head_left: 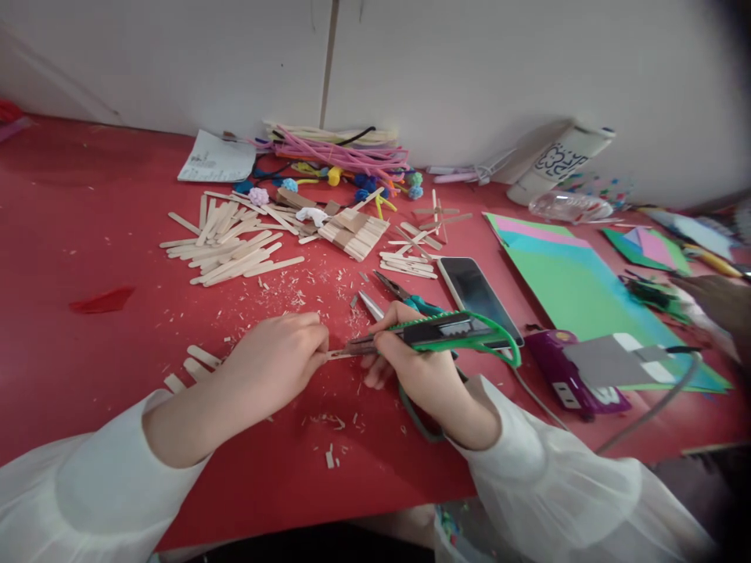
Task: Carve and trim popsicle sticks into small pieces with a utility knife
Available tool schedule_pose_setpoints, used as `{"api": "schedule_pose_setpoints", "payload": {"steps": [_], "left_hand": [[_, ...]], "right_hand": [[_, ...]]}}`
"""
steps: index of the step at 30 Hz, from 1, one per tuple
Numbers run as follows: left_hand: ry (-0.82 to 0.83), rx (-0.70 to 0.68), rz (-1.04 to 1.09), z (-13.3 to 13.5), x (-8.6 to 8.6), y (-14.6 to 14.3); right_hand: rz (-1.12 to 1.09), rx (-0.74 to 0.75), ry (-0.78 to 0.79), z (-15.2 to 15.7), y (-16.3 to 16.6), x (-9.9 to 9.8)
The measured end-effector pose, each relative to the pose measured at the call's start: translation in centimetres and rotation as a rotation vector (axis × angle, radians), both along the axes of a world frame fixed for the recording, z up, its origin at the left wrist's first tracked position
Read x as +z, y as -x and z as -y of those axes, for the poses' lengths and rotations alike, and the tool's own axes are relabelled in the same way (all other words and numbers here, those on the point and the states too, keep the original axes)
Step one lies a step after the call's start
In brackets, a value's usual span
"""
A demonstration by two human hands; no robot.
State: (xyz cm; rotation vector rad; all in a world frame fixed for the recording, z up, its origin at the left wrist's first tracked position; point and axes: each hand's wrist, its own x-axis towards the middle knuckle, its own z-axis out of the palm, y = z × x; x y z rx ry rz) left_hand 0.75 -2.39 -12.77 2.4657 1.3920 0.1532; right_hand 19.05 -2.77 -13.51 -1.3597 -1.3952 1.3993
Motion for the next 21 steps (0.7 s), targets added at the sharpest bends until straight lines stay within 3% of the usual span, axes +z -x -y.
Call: {"api": "schedule_pose_setpoints", "payload": {"steps": [8, 16, 21], "left_hand": [[0.033, 0.059, -0.051, 0.4, 0.2, -0.3], [0.208, 0.035, 0.087, 0.6, 0.4, -0.1], [0.092, -0.071, 0.13, -0.2, 0.4, 0.8]], "right_hand": [[-0.094, 0.005, 0.066, -0.7, 0.0, 0.1], [0.089, 0.036, -0.248, -0.6, -1.5, 0.0], [0.23, 0.081, -0.341, -0.7, -1.8, 0.4]]}}
